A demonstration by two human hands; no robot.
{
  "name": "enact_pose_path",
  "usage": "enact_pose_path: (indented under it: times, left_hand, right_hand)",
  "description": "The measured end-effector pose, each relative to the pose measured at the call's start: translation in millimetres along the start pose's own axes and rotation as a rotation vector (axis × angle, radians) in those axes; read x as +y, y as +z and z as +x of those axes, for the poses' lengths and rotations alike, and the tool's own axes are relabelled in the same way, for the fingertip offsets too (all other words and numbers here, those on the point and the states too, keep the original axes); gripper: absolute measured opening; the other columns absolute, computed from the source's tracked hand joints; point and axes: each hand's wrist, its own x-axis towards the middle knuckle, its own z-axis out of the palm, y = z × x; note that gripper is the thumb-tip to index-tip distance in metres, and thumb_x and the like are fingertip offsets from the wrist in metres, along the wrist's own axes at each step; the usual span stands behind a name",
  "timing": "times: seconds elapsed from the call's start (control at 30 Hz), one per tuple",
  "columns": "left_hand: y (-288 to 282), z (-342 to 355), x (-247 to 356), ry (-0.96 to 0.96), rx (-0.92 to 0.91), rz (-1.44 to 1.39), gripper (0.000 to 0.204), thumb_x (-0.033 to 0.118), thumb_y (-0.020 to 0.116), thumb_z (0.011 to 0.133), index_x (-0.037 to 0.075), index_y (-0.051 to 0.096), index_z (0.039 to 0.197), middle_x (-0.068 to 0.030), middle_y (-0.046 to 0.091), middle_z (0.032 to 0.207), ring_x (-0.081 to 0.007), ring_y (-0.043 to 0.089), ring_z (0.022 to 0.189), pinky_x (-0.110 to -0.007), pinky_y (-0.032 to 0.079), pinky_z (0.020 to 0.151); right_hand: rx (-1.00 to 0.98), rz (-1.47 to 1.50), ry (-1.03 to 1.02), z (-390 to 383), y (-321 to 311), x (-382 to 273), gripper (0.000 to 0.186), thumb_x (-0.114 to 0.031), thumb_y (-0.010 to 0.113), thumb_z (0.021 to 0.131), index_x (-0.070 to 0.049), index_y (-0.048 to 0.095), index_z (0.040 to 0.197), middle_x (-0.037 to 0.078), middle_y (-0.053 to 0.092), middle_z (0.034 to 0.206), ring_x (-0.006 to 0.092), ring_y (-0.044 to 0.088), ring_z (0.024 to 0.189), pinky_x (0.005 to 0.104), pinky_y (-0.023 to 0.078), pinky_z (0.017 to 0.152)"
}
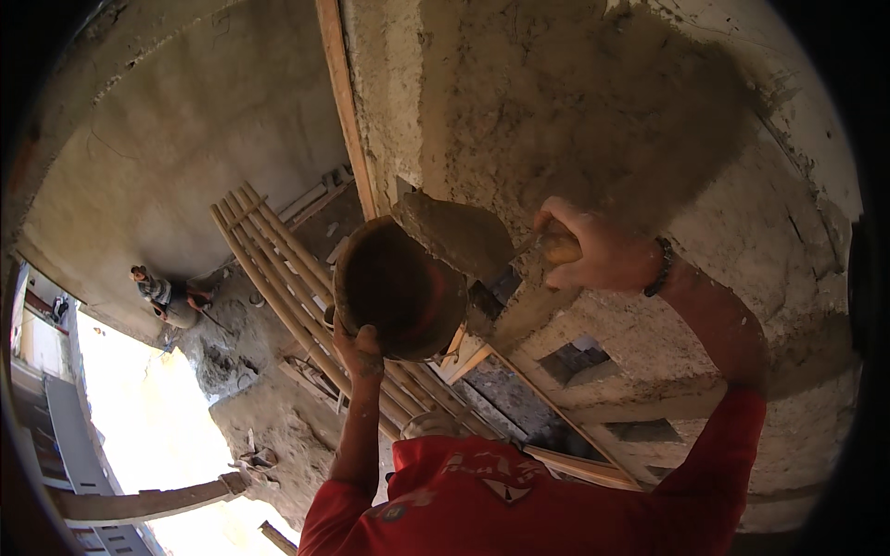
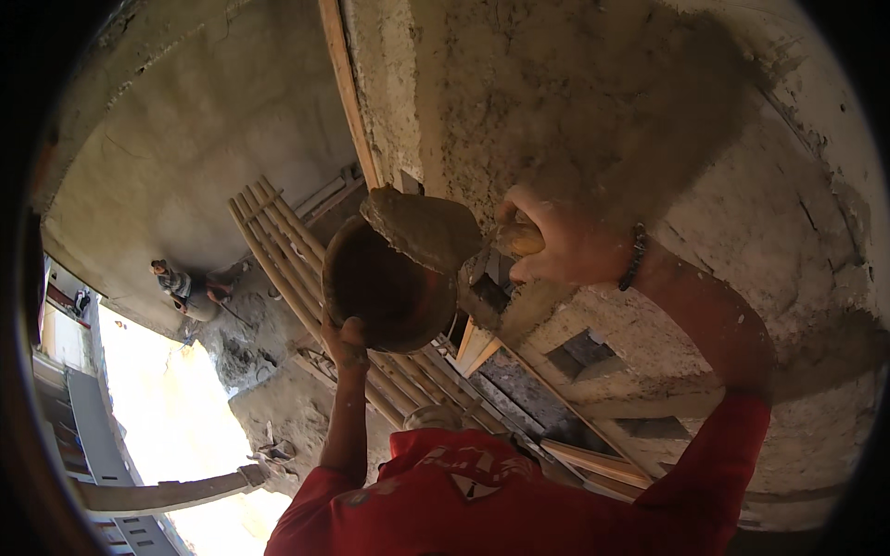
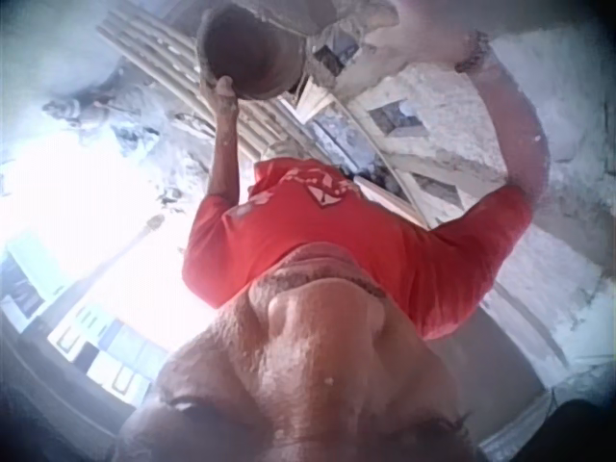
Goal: The person applies plaster to a wall using a trowel while holding a bucket of wet plaster.
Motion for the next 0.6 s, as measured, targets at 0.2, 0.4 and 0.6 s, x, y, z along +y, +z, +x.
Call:
enact_pose_path:
  times: [0.2,0.4,0.6]
  left_hand:
    - [-38,0,-5,-0.078,0.094,-0.005,0.053,-0.002,0.05,0.07,-0.002,0.059,0.122,-0.0079,0.065,0.108,-0.0183,0.063,0.092,-0.029,0.052,0.085]
    - [-67,-1,-38,-0.169,0.083,0.052,0.055,-0.002,0.05,0.068,-0.003,0.057,0.122,-0.007,0.064,0.104,-0.018,0.062,0.089,-0.028,0.051,0.084]
    - [-85,-3,-30,-0.259,0.113,0.007,0.058,0.003,0.051,0.07,-0.004,0.054,0.128,-0.0088,0.064,0.108,-0.0177,0.062,0.093,-0.03,0.051,0.089]
  right_hand:
    - [-0.229,0.115,0.141,29,-40,-37,0.045,-0.016,0.071,0.079,0.003,0.061,0.118,0.011,0.063,0.085,0.0165,0.065,0.074,0.0321,0.052,0.068]
    - [0.137,-0.244,0.411,70,-94,52,0.034,-0.022,0.061,0.091,0.004,0.062,0.112,0.006,0.056,0.072,0.0114,0.053,0.052,0.031,0.047,0.048]
    - [0.573,-0.182,0.263,28,-134,22,0.041,-0.022,0.06,0.092,0.004,0.056,0.123,0.003,0.055,0.075,0.0084,0.053,0.056,0.0278,0.045,0.049]
